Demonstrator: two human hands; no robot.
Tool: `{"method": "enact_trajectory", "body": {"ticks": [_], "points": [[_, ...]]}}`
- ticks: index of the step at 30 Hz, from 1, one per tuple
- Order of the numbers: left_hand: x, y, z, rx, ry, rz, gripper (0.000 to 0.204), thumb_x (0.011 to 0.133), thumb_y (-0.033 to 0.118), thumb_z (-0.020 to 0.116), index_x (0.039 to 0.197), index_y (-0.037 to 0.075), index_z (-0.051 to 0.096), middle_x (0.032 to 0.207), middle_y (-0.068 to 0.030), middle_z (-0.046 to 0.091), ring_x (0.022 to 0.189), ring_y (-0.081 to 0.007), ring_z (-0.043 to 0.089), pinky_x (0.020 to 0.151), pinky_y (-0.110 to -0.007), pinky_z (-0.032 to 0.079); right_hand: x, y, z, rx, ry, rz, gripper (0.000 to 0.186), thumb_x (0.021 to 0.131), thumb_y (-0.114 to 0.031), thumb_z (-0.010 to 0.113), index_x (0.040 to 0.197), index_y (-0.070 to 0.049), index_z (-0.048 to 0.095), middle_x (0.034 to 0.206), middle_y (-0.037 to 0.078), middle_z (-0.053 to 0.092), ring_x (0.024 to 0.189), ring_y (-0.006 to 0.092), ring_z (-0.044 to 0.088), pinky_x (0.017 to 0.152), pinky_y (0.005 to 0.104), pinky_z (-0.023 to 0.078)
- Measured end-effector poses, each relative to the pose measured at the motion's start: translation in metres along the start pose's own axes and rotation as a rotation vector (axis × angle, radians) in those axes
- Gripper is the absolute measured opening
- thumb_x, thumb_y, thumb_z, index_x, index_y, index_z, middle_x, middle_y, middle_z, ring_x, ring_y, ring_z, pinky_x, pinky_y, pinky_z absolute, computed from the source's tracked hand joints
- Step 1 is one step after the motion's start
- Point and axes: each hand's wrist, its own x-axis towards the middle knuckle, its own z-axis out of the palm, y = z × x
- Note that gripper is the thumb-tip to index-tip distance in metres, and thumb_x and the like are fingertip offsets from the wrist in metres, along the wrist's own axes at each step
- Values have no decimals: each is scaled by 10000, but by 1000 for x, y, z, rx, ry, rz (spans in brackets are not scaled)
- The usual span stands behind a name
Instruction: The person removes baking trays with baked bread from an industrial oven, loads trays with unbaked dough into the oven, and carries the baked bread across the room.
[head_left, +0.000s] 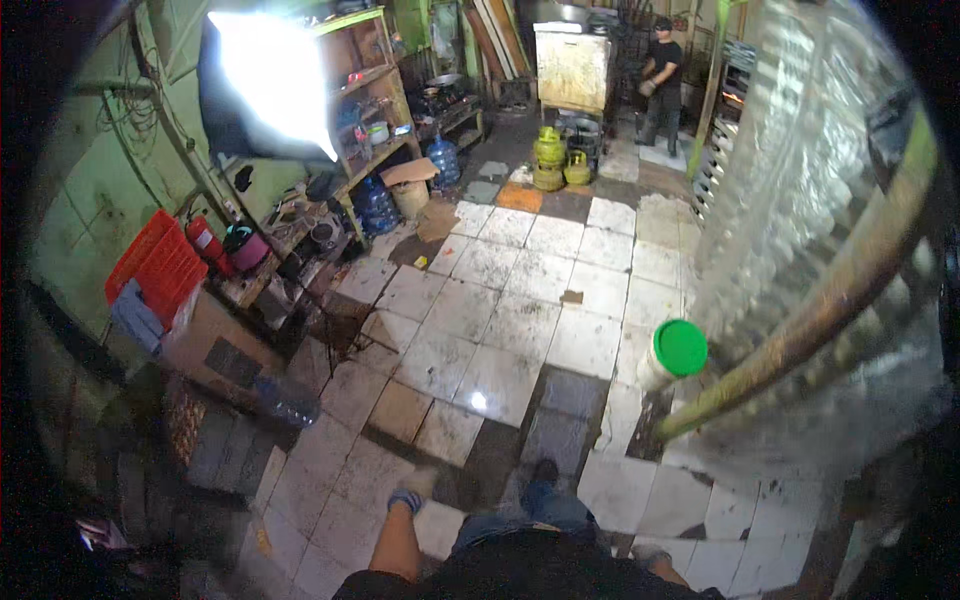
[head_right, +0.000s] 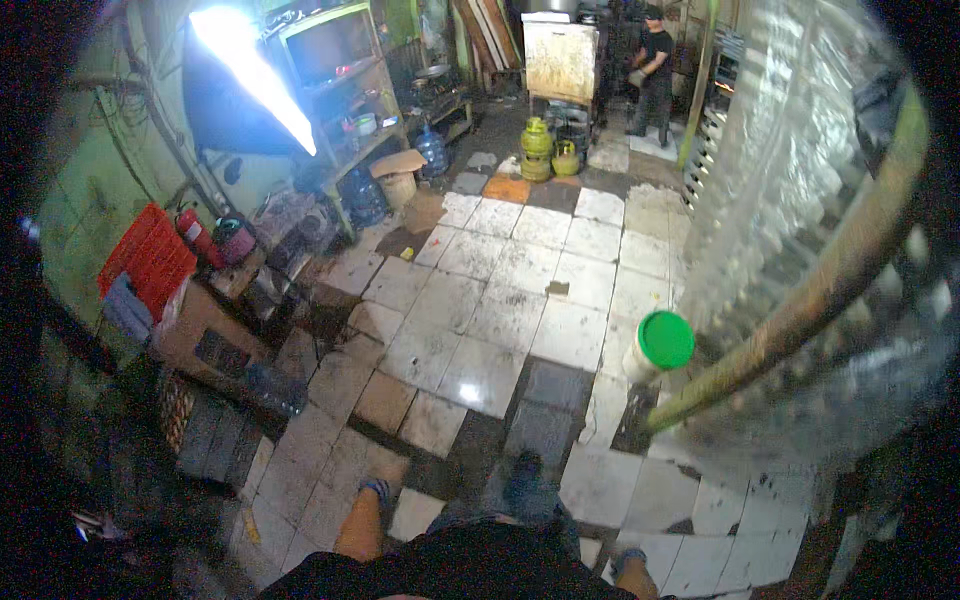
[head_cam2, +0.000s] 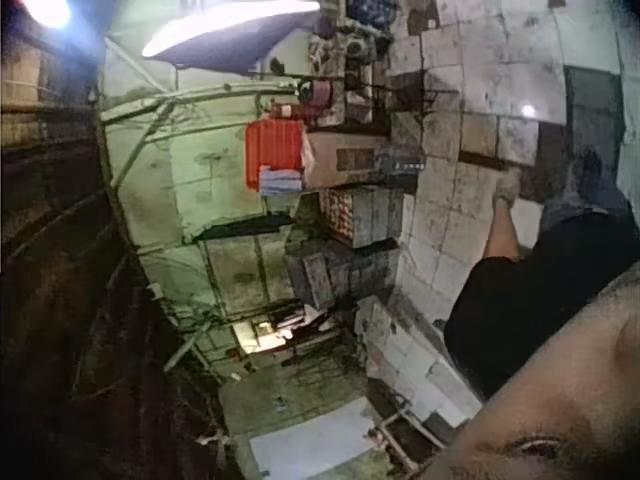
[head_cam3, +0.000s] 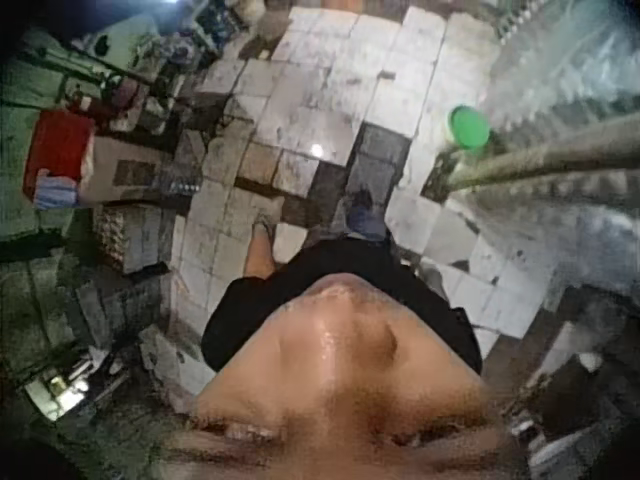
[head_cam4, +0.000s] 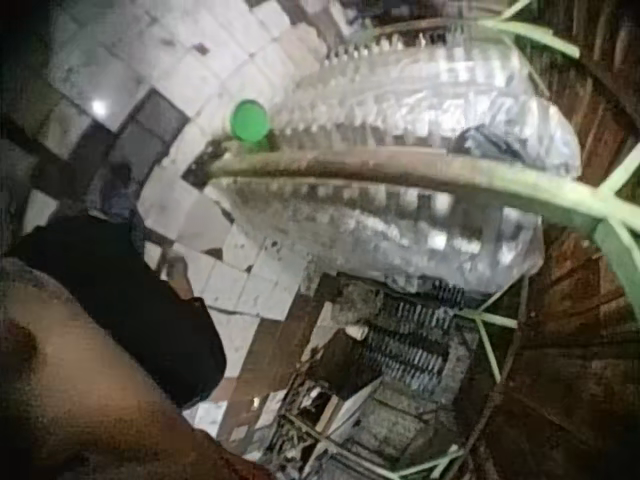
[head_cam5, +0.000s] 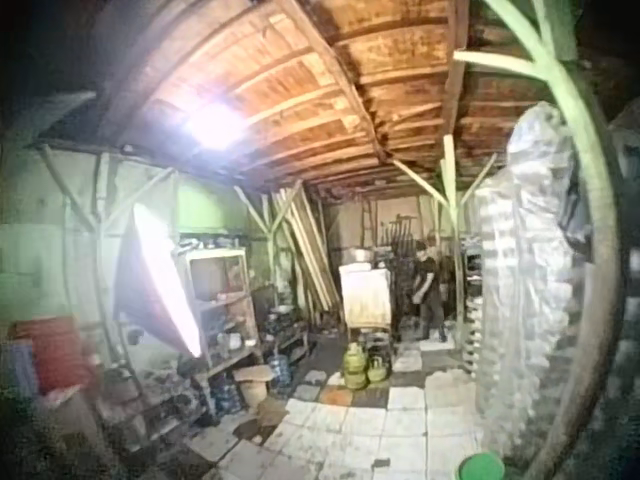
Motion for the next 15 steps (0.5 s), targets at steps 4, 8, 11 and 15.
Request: {"method": "enact_trajectory", "body": {"ticks": [4, 8, 11, 15], "points": [[26, 102, -4, 659, -776, 524, 501, 882, 352, 699, 1235, 5, 623, 1142, -171, 700, 1128, -348, 641, 922, -441, 512, 218, -120, -296, -48, 171, -265, 235, 930, -159, 534, 1108, -44, 635, 1044, 254, 687, 948, 415, 683, 813, 495, 543], [95, 79, 36, -211, -700, -407, 542, 854, 339, 738, 1303, 69, 599, 1196, -183, 678, 1161, -359, 628, 949, -457, 511, 307, -224, -550, 420, 386, -619, 523, 957, -465, 507, 1251, -61, 665, 1291, 219, 633, 1194, 369, 605, 1002, 390, 469], [169, 106, 29, -13, -790, -326, 587, 854, 347, 740, 1349, 80, 575, 1204, -188, 672, 1124, -337, 639, 922, -447, 522, 358, -244, -674, 652, 401, -659, 456, 976, -391, 513, 1222, -41, 670, 1261, 219, 647, 1173, 378, 609, 990, 393, 483], [312, 151, 43, 50, -702, -326, 612, 865, 338, 725, 1386, 71, 545, 1190, -203, 671, 1075, -312, 652, 883, -434, 541, 464, -205, -760, 600, 411, -597, 486, 946, -433, 553, 1212, -46, 679, 1218, 226, 663, 1149, 402, 615, 981, 416, 490]]}}
